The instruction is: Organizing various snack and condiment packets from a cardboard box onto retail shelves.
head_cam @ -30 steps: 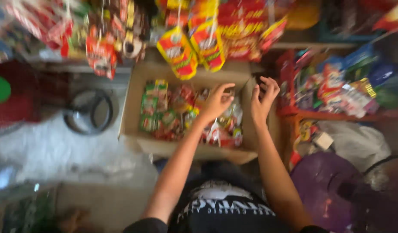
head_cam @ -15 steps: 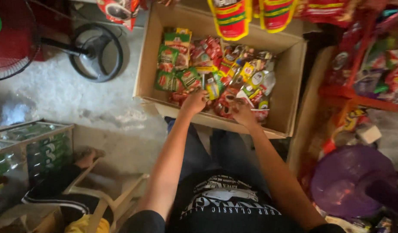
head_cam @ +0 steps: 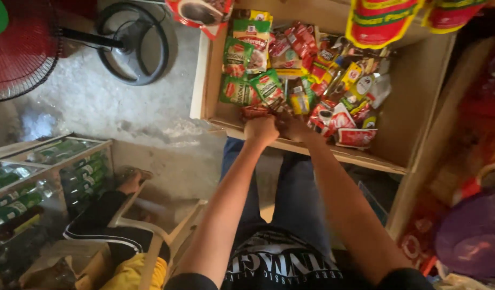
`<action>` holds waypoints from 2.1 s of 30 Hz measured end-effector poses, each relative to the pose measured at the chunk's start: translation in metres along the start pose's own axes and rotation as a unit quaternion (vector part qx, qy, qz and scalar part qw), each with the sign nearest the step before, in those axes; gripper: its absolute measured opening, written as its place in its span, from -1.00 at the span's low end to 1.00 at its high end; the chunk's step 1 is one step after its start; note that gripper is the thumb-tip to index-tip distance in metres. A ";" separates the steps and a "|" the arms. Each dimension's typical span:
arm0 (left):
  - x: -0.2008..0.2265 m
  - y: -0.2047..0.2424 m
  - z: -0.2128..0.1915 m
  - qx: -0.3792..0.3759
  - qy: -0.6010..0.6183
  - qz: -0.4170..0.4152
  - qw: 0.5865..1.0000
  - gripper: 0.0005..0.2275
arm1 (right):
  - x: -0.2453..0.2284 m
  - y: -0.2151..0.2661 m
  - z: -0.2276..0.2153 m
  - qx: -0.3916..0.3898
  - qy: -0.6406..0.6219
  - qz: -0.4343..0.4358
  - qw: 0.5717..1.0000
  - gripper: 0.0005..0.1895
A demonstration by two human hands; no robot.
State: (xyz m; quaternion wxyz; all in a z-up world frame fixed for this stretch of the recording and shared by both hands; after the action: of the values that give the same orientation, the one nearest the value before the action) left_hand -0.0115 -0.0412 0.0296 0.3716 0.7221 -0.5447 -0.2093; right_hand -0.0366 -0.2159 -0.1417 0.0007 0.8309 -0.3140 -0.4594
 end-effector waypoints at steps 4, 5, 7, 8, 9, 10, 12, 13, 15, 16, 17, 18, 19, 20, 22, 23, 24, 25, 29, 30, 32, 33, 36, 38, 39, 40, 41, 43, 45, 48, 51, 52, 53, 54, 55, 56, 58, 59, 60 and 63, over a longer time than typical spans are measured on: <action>0.002 0.018 -0.014 0.028 0.019 0.012 0.999 -0.69 | -0.078 -0.013 -0.061 -0.083 -0.115 0.234 0.962 -0.37; 0.000 0.018 -0.010 0.054 0.035 0.024 0.998 -0.63 | -0.076 -0.012 -0.058 -0.042 -0.176 0.222 0.958 -0.40; -0.001 0.020 -0.013 0.082 0.048 0.039 0.995 -0.55 | -0.070 -0.011 -0.055 0.044 -0.293 0.194 0.935 -0.43; 0.000 0.022 -0.021 0.109 0.077 0.039 0.990 -0.49 | -0.066 -0.010 -0.056 0.089 -0.348 0.179 0.916 -0.44; 0.001 0.027 -0.029 0.136 0.107 0.040 0.984 -0.42 | -0.063 -0.007 -0.058 0.134 -0.401 0.162 0.892 -0.45; 0.000 0.022 -0.030 0.137 0.105 0.045 0.984 -0.42 | -0.060 -0.001 -0.060 0.179 -0.451 0.144 0.863 -0.46; -0.001 0.018 -0.034 0.168 0.212 0.032 0.962 -0.37 | -0.054 0.015 -0.064 0.266 -0.542 0.104 0.790 -0.46; -0.014 0.003 -0.013 0.168 0.210 0.038 0.962 -0.37 | -0.079 0.027 -0.083 0.272 -0.540 0.104 0.789 -0.46; -0.029 -0.032 0.019 0.230 0.281 0.104 0.926 -0.32 | -0.121 0.053 -0.128 0.321 -0.584 0.162 0.728 -0.53; -0.022 -0.032 0.007 0.235 0.282 0.118 0.923 -0.32 | -0.131 0.059 -0.145 0.333 -0.577 0.156 0.729 -0.53; -0.015 -0.033 -0.004 0.195 0.330 0.128 0.915 -0.30 | -0.142 0.066 -0.162 0.349 -0.602 0.137 0.705 -0.59; -0.009 -0.028 -0.009 0.151 0.377 0.133 0.904 -0.28 | -0.155 0.078 -0.175 0.361 -0.627 0.120 0.680 -0.64; 0.005 -0.021 -0.010 0.152 0.378 0.143 0.902 -0.28 | -0.153 0.088 -0.175 0.369 -0.621 0.118 0.682 -0.64; 0.017 -0.016 -0.013 0.081 0.433 0.149 0.885 -0.33 | -0.151 0.094 -0.177 0.382 -0.627 0.098 0.672 -0.67; 0.048 0.011 -0.035 0.012 0.484 0.167 0.859 -0.38 | -0.146 0.109 -0.185 0.401 -0.625 0.070 0.666 -0.70; 0.064 0.032 -0.053 -0.011 0.504 0.163 0.848 -0.45 | -0.143 0.117 -0.191 0.417 -0.593 0.062 0.686 -0.73; 0.079 0.055 -0.071 -0.032 0.524 0.158 0.837 -0.51 | -0.141 0.125 -0.197 0.432 -0.561 0.053 0.704 -0.76; 0.093 0.060 -0.078 -0.027 0.524 0.169 0.834 -0.51 | -0.150 0.132 -0.214 0.437 -0.553 0.045 0.708 -0.76; 0.145 0.089 -0.106 0.099 0.499 0.269 0.818 -0.57 | -0.194 0.164 -0.275 0.502 -0.348 -0.034 0.791 -0.64; 0.162 0.097 -0.114 0.136 0.486 0.317 0.803 -0.59 | -0.206 0.174 -0.291 0.528 -0.287 -0.056 0.797 -0.55; 0.199 0.125 -0.132 0.124 0.499 0.339 0.788 -0.56 | -0.209 0.195 -0.316 0.577 -0.230 -0.081 0.779 -0.55; 0.215 0.138 -0.141 0.109 0.514 0.349 0.776 -0.53 | -0.212 0.206 -0.329 0.616 -0.182 -0.100 0.760 -0.56; 0.253 0.219 -0.191 0.111 0.548 0.432 0.707 -0.41 | -0.229 0.241 -0.368 0.688 -0.117 -0.156 0.699 -0.58; 0.273 0.234 -0.203 0.121 0.538 0.472 0.688 -0.44 | -0.228 0.254 -0.392 0.707 -0.109 -0.168 0.678 -0.57; 0.283 0.241 -0.208 0.128 0.530 0.501 0.672 -0.47 | -0.227 0.262 -0.404 0.721 -0.107 -0.175 0.662 -0.56; 0.292 0.242 -0.213 0.129 0.528 0.506 0.670 -0.47 | -0.228 0.266 -0.415 0.723 -0.103 -0.178 0.659 -0.56; 0.301 0.243 -0.217 0.169 0.498 0.525 0.670 -0.50 | -0.229 0.270 -0.427 0.726 -0.105 -0.187 0.654 -0.56; 0.316 0.242 -0.224 0.211 0.465 0.545 0.665 -0.53 | -0.230 0.274 -0.446 0.728 -0.104 -0.198 0.647 -0.57; 0.330 0.239 -0.234 0.267 0.450 0.549 0.652 -0.52 | -0.229 0.275 -0.468 0.722 -0.112 -0.195 0.655 -0.58; 0.338 0.233 -0.236 0.281 0.452 0.540 0.652 -0.53 | -0.219 0.275 -0.474 0.711 -0.131 -0.198 0.662 -0.59; 0.339 0.233 -0.235 0.277 0.447 0.536 0.661 -0.52 | -0.211 0.276 -0.472 0.706 -0.148 -0.209 0.660 -0.61; 0.339 0.231 -0.234 0.279 0.448 0.534 0.661 -0.52 | -0.208 0.275 -0.471 0.704 -0.149 -0.209 0.662 -0.61; 0.339 0.229 -0.233 0.271 0.451 0.530 0.665 -0.52 | -0.204 0.273 -0.471 0.704 -0.157 -0.205 0.662 -0.61; 0.338 0.228 -0.229 0.261 0.455 0.526 0.669 -0.52 | -0.200 0.274 -0.468 0.704 -0.166 -0.197 0.662 -0.61; 0.338 0.225 -0.228 0.260 0.456 0.523 0.671 -0.52 | -0.199 0.273 -0.468 0.703 -0.168 -0.195 0.663 -0.61; 0.338 0.222 -0.227 0.267 0.452 0.524 0.670 -0.51 | -0.198 0.273 -0.468 0.704 -0.170 -0.186 0.664 -0.61; 0.340 0.215 -0.225 0.274 0.448 0.524 0.670 -0.50 | -0.195 0.272 -0.470 0.703 -0.172 -0.176 0.667 -0.62; 0.342 0.211 -0.225 0.284 0.441 0.530 0.666 -0.48 | -0.193 0.271 -0.473 0.705 -0.156 -0.162 0.673 -0.62; 0.343 0.207 -0.224 0.295 0.434 0.534 0.663 -0.46 | -0.191 0.269 -0.475 0.705 -0.141 -0.149 0.679 -0.62; 0.338 0.185 -0.215 0.195 0.470 0.501 0.700 -0.43 | -0.168 0.267 -0.475 0.708 0.035 -0.106 0.697 -0.57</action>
State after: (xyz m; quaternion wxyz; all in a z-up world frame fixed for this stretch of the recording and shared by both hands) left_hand 0.1319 -0.3173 0.3428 0.4800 0.4037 -0.6091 0.4854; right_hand 0.1235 -0.4788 0.3382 -0.6257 0.6293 -0.4560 -0.0684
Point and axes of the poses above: each hand's wrist, its own y-axis away from the middle knuckle, its own z-axis out of the palm, x = y × z, the point moved 2 cm from there along -y, towards the middle knuckle, and after that the axes turned 13 degrees about -z, right-handed, at the moved point
